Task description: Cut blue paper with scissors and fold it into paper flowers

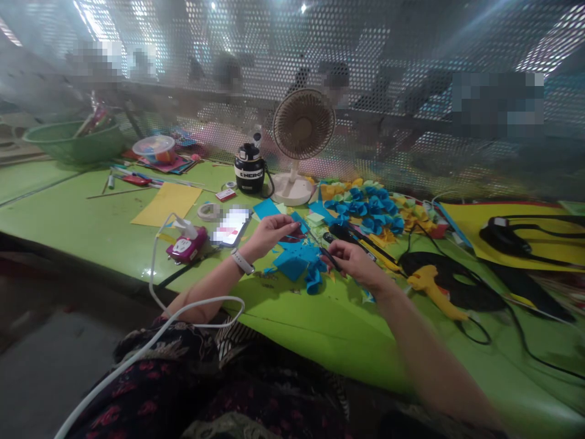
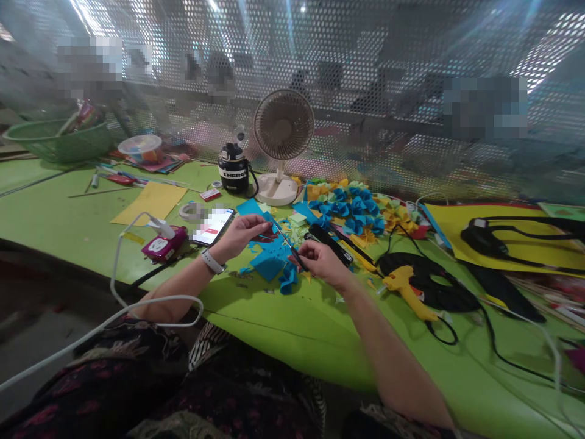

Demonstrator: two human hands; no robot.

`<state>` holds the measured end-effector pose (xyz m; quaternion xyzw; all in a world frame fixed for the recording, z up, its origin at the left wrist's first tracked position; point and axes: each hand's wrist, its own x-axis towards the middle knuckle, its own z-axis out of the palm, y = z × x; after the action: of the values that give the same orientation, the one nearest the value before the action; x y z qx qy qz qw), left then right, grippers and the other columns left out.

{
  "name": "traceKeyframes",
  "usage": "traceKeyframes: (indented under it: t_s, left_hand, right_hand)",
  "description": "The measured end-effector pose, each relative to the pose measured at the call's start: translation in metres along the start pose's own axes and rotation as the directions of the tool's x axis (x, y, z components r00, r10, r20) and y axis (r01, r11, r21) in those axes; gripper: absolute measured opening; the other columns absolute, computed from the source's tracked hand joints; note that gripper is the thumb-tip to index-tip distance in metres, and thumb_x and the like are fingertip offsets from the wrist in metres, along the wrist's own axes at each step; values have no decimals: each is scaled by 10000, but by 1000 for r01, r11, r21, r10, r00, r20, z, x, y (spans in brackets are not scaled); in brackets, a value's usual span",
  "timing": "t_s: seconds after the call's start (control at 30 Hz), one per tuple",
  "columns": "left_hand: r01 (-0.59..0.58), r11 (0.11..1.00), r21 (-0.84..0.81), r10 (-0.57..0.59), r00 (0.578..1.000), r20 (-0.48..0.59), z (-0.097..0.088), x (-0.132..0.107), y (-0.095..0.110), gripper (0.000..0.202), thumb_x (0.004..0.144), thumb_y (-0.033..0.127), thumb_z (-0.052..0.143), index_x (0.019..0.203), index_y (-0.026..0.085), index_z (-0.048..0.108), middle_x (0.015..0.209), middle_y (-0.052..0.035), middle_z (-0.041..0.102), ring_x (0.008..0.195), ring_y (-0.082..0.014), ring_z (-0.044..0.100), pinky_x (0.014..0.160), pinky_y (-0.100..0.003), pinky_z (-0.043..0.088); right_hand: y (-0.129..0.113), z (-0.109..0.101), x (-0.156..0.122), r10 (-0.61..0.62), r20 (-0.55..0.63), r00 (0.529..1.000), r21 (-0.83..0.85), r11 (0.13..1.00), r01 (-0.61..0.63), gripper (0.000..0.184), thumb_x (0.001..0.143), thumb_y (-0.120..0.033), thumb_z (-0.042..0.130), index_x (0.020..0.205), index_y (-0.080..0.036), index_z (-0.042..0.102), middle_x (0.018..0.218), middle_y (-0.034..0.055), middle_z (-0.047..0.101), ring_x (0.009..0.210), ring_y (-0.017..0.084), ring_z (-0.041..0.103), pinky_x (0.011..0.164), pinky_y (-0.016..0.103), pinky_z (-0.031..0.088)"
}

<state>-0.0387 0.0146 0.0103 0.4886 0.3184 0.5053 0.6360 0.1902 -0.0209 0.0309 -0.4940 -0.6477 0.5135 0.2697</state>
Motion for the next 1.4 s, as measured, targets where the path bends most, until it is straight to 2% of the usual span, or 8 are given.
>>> traceKeyframes:
  t_s: [0.3,0.7,0.9,1.1,1.4]
  left_hand:
    - [-4,1000,4,4,1000,26,-2,2,-3,457,633,475,866,765,113,618,694,-25,700,690,-156,717,714,-304,594]
    - [10,999,34,-12,999,47,0,1,-5,467,628,495,863,757,114,627,700,-30,702,669,-147,705,708,-299,590]
    - [45,998,40,-47,998,40,0,-2,-1,430,674,479,840,814,125,640,779,-65,733,727,-174,724,693,-301,590]
    - [-2,1000,27,1,1000,6,0,-4,3,475,670,513,834,852,135,611,743,-40,715,717,-192,735,651,-291,599]
    - [-15,997,74,9,997,81,-2,-1,0,471,702,533,806,821,129,594,741,-34,698,727,-183,731,685,-296,601]
  right_hand:
    - [0,0,-1,-16,4,1000,-23,1000,17,579,560,-703,793,719,-213,529,622,-3,608,520,113,490,445,250,302]
    - [1,1,0,-4,12,1000,-20,1000,4,559,559,-669,812,716,-211,532,609,-8,605,533,124,511,464,252,324]
    - [2,0,1,-20,-12,1000,-11,1000,20,578,551,-699,801,713,-214,530,615,-4,601,533,128,509,455,258,317]
    - [1,0,0,-14,-6,1000,-13,1000,14,580,552,-707,797,710,-212,538,596,-6,611,506,113,491,437,249,284]
    - [2,1,0,6,-3,1000,10,1000,-6,574,559,-680,810,727,-203,539,581,-9,623,480,92,451,435,238,281]
